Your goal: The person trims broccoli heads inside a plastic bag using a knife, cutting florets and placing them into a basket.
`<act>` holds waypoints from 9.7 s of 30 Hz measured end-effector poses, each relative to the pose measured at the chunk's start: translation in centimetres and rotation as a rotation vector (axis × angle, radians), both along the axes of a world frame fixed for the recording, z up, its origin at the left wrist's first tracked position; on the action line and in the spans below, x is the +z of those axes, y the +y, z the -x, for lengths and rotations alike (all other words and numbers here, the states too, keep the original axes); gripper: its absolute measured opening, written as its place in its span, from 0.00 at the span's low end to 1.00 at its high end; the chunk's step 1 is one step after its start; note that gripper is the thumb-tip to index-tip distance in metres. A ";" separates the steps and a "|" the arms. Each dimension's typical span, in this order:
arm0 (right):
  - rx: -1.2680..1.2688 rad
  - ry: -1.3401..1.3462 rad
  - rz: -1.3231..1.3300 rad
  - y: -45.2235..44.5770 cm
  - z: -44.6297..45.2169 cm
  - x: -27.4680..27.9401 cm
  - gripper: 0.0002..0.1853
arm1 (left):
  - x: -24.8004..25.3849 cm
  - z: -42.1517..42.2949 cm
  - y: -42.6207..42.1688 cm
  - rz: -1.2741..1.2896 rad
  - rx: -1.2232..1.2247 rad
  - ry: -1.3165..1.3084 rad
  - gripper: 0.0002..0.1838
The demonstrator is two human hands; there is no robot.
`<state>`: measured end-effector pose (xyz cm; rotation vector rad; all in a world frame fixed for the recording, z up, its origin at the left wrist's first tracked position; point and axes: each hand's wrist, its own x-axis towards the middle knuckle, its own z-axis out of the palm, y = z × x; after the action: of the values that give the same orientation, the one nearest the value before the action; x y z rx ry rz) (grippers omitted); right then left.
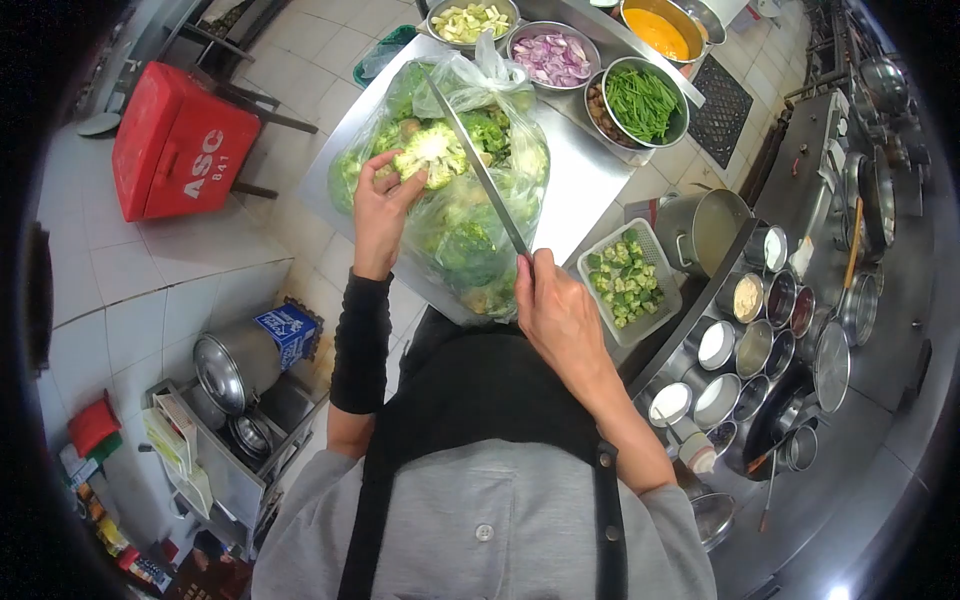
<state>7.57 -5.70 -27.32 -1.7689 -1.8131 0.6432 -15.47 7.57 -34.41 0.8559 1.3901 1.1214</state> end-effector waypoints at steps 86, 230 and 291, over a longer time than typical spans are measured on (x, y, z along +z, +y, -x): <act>0.401 -0.637 0.135 4.7 -6.8 7.4 0.50 | -2.6 3.6 10.8 -0.356 -0.196 0.537 0.23; 0.345 -0.522 0.079 4.3 -10.9 5.6 0.42 | -1.3 8.2 8.3 0.054 -0.113 0.084 0.21; 0.127 -0.136 -0.030 3.8 -1.8 0.1 0.45 | -4.6 0.5 4.5 -0.196 0.045 0.273 0.20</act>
<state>9.39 -1.85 -27.21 -1.7251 -2.0291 0.5535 -15.99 12.05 -39.04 1.1575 1.5454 1.2237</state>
